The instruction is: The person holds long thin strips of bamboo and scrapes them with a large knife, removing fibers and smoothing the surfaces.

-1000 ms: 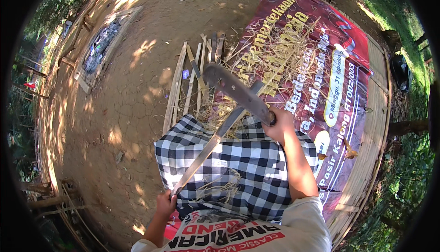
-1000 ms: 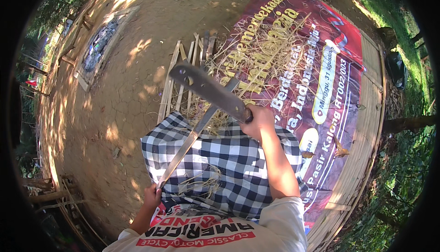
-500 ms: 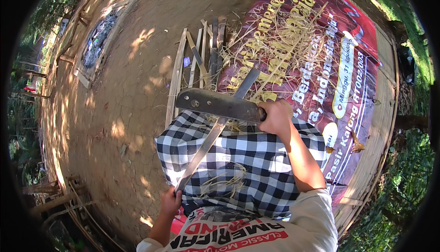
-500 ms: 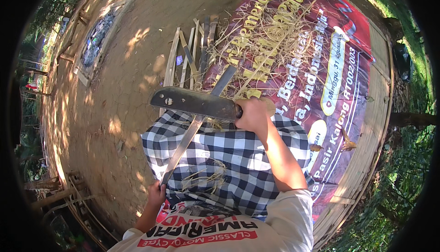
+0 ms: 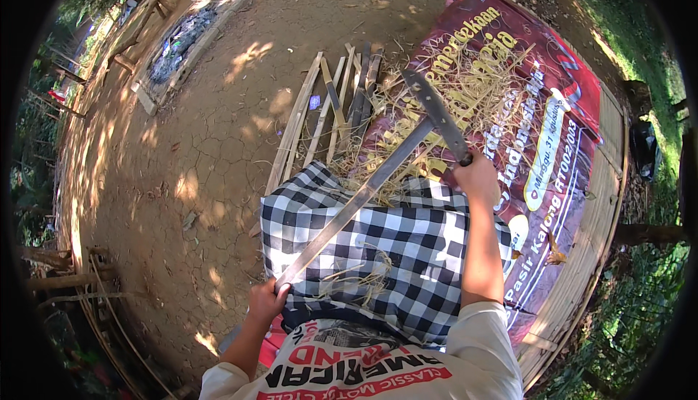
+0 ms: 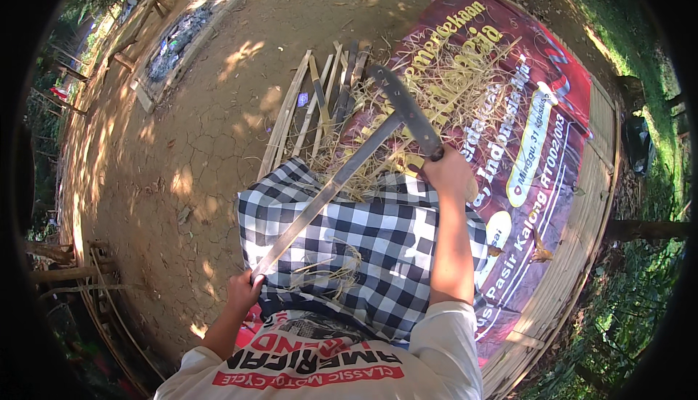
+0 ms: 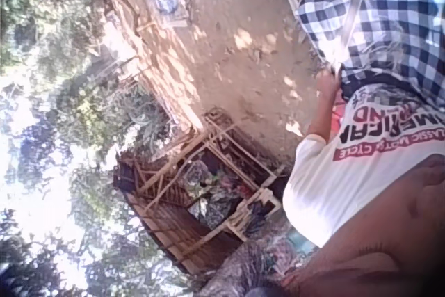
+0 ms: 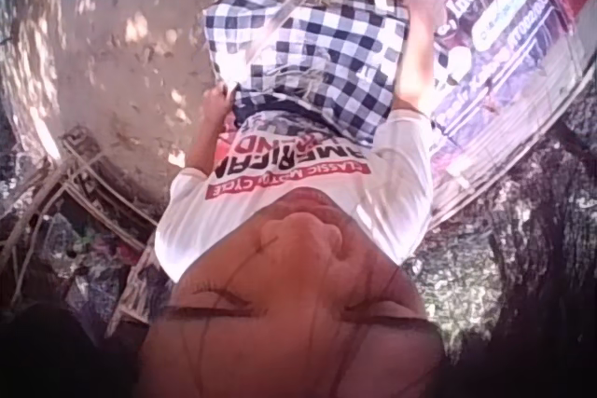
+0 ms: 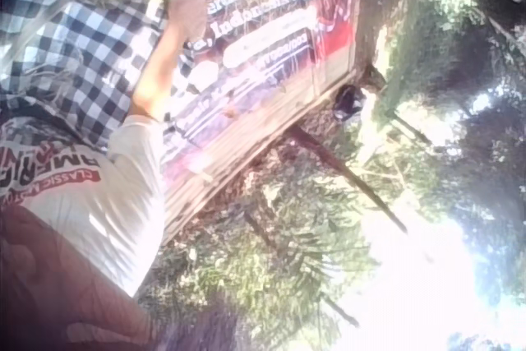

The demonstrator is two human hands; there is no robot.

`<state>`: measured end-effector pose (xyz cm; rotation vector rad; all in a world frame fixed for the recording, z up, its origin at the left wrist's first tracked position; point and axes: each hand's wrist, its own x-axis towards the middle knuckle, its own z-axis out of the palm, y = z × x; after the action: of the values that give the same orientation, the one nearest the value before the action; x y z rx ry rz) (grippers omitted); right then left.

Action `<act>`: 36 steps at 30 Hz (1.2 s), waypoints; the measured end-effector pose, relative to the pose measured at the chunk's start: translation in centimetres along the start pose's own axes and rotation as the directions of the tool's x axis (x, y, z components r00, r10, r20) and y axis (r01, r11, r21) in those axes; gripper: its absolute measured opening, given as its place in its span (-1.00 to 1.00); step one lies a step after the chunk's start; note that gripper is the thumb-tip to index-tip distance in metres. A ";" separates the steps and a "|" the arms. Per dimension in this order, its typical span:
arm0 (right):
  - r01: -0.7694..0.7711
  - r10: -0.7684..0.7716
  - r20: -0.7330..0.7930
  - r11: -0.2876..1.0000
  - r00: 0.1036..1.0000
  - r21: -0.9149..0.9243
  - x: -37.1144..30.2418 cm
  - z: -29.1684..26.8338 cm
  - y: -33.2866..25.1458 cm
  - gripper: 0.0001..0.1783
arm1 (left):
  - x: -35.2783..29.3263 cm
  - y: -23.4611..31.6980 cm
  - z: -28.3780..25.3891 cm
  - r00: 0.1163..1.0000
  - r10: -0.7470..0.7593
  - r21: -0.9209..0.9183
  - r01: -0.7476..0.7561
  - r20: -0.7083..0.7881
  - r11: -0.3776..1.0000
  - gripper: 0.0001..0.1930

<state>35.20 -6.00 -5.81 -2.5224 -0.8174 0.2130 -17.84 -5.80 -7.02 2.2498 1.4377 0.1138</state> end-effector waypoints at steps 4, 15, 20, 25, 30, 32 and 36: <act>-0.224 0.270 -0.185 0.945 0.945 0.238 1.9 -0.3 7.5 -0.67 | 0.3 0.0 0.8 0.999 0.010 -0.076 -0.013 -0.042 0.997 -0.57; 0.139 -0.106 -0.090 0.780 0.990 0.611 -2.8 -1.6 4.2 -0.86 | 0.2 1.1 -0.9 0.998 0.062 -0.149 -0.064 -0.019 0.987 -0.70; 0.153 -0.239 0.096 0.832 0.966 0.533 -4.8 -3.1 0.5 -0.75 | 0.3 1.3 -1.6 0.995 0.101 -0.129 -0.102 -0.016 0.986 -0.74; 0.255 -0.290 0.135 0.939 0.947 0.233 -6.5 -2.4 -1.5 -0.62 | 0.3 2.0 -2.8 0.995 0.074 -0.216 -0.059 0.062 0.975 -0.76; 0.472 -0.497 0.200 0.867 0.845 0.160 -7.4 -1.8 -4.5 -0.66 | 0.4 1.8 -3.2 0.979 0.033 -0.227 0.013 0.200 0.974 -0.78; 0.528 -0.560 0.210 0.828 0.802 0.188 -7.3 -0.4 -4.3 -0.70 | 0.5 1.2 -2.6 0.981 0.049 -0.215 -0.007 0.189 0.977 -0.76; 0.538 -0.545 0.332 0.834 0.770 0.121 -5.9 1.5 -4.5 -0.70 | 0.3 0.5 -2.1 0.987 0.051 -0.182 -0.022 0.155 0.983 -0.74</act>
<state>27.74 -5.68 -4.90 -2.1343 -1.6417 0.4815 -17.89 -4.98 -5.00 2.0881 1.2511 0.0707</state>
